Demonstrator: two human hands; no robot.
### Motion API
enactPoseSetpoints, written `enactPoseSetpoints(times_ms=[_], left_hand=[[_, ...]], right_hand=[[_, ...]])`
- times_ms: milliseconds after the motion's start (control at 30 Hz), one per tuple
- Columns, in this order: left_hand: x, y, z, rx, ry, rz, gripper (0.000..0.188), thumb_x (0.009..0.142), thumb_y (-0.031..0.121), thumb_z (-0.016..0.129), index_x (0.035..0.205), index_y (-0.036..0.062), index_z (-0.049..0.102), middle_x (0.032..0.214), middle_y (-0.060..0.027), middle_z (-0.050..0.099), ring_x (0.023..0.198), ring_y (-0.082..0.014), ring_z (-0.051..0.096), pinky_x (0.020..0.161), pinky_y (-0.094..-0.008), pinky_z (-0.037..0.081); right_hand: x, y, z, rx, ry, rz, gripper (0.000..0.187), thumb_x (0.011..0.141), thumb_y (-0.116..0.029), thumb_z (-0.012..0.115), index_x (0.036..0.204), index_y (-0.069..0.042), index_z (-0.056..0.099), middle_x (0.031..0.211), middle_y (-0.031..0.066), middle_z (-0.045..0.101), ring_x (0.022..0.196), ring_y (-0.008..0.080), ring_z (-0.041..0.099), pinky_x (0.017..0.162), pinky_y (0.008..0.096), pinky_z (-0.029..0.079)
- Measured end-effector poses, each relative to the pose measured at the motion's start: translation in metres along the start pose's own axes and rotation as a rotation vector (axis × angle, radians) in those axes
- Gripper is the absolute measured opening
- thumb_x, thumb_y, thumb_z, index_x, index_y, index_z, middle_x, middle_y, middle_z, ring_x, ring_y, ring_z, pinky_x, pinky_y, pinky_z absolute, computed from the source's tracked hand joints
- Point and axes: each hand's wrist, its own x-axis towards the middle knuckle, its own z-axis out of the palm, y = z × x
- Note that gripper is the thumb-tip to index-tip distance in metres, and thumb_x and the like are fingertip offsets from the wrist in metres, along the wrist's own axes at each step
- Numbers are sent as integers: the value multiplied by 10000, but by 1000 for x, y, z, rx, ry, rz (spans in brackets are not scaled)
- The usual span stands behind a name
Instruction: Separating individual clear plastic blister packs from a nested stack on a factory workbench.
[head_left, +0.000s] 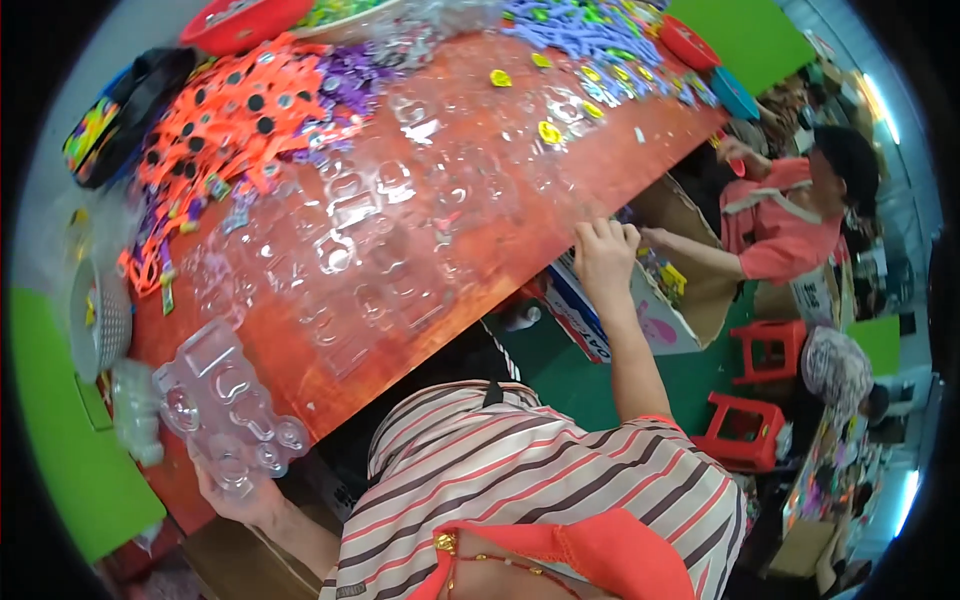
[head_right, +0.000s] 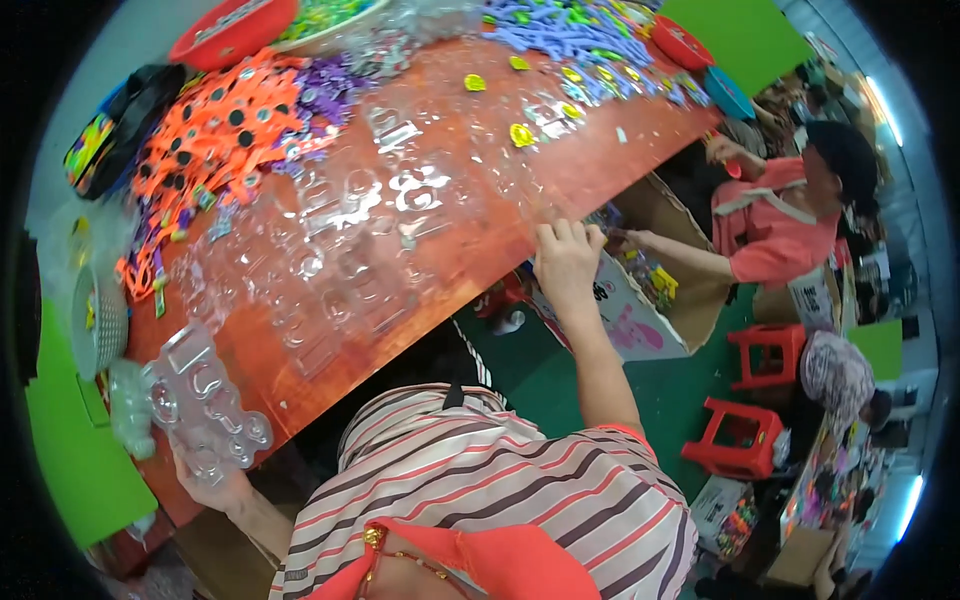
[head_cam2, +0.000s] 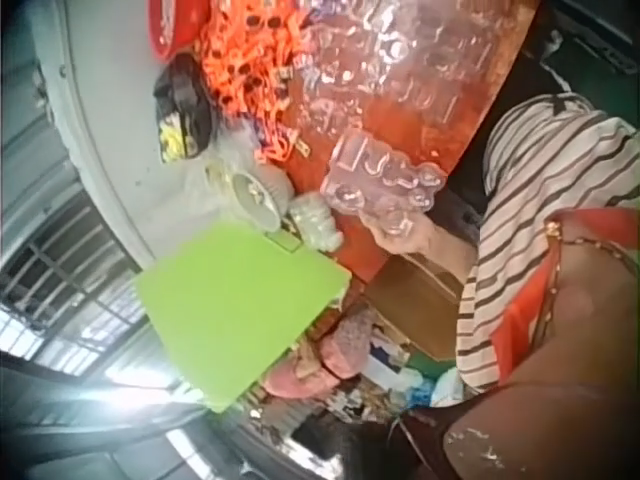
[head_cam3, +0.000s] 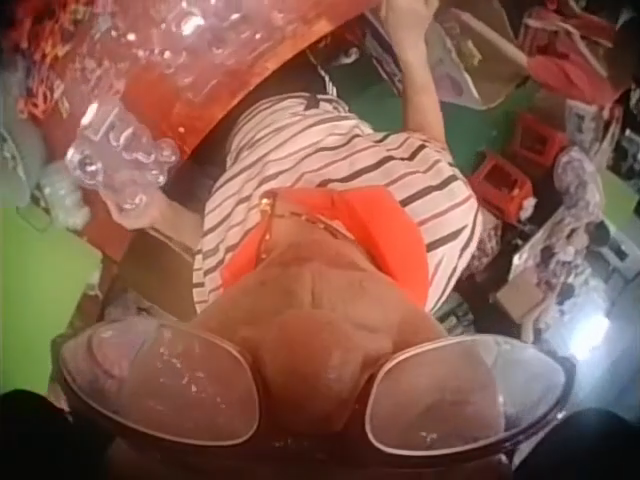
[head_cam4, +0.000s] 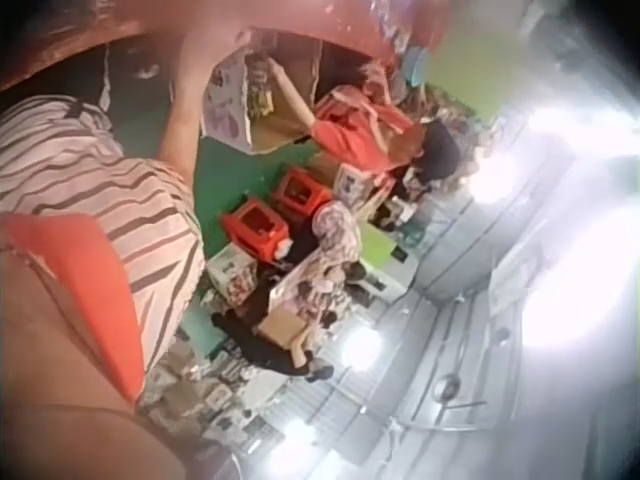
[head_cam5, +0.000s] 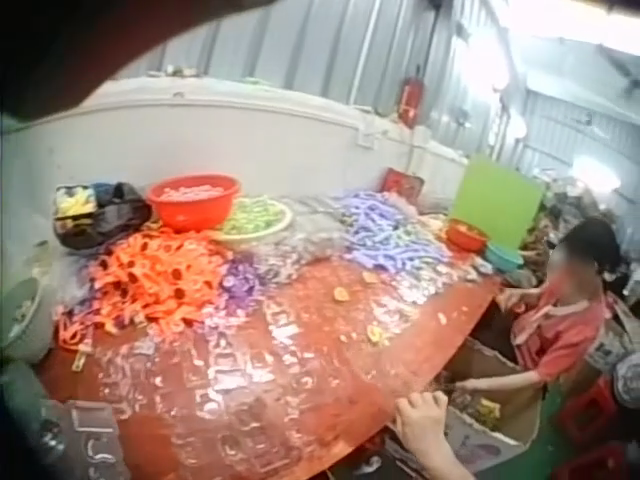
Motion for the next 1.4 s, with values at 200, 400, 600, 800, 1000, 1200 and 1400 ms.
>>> enactPoseSetpoints(times_ms=[200, 400, 600, 800, 1000, 1200, 1400], left_hand=[[-10, -50, 78, 76, 174, -97, 532, 890, 255, 432, 1366, 19, 396, 1027, -103, 588, 827, -174, 590, 619, -304, 476], [-6, -82, 89, 108, -105, -285, 526, 890, 291, 416, 1335, 10, 413, 1143, -109, 589, 967, -233, 617, 706, -333, 527], [-9, -109, 122, 149, -213, -389, 475, 916, 324, 397, 1305, 51, 403, 878, -152, 571, 629, -225, 556, 495, -336, 459], [-4, -117, 127, 205, -278, -448, 463, 930, 326, 396, 1304, 53, 412, 837, -152, 544, 541, -236, 532, 455, -328, 444], [-4, -124, 135, 108, -200, -457, 459, 928, 321, 408, 1295, 46, 422, 817, -154, 546, 521, -245, 539, 436, -326, 441], [-7, -122, 131, 100, -169, -455, 460, 925, 315, 412, 1285, 29, 427, 754, -163, 549, 504, -253, 542, 428, -330, 448], [-7, -128, 143, 104, -190, -485, 455, 912, 317, 433, 1237, -1, 438, 726, -160, 545, 467, -241, 520, 404, -310, 431]], right_hand=[[-30, 30, 44, -36, 21, 74, 22, 762, -133, 602, 776, -116, 600, 795, 43, 560, 837, 220, 545, 864, 403, 352], [-24, 48, 56, -45, 27, 86, 33, 772, -138, 608, 779, -106, 605, 805, 58, 560, 837, 234, 538, 863, 405, 351], [-15, 41, 50, 89, -50, 109, 121, 829, -206, 646, 856, -88, 639, 870, 74, 614, 824, 239, 564, 779, 378, 390], [13, 63, 41, 612, -103, 272, 176, 833, -113, 618, 985, -35, 659, 887, 113, 635, 863, 303, 603, 731, 403, 463], [30, 113, 85, 228, -264, -54, 273, 851, -146, 566, 1119, -153, 618, 1023, 106, 638, 957, 287, 613, 793, 416, 450], [34, 119, 94, 161, -355, 190, 240, 890, -202, 524, 1048, -51, 622, 966, 184, 646, 866, 368, 635, 755, 460, 516], [68, 136, 107, -68, -359, 383, 270, 863, -202, 510, 742, -17, 666, 670, 207, 654, 663, 390, 673, 635, 470, 547]])
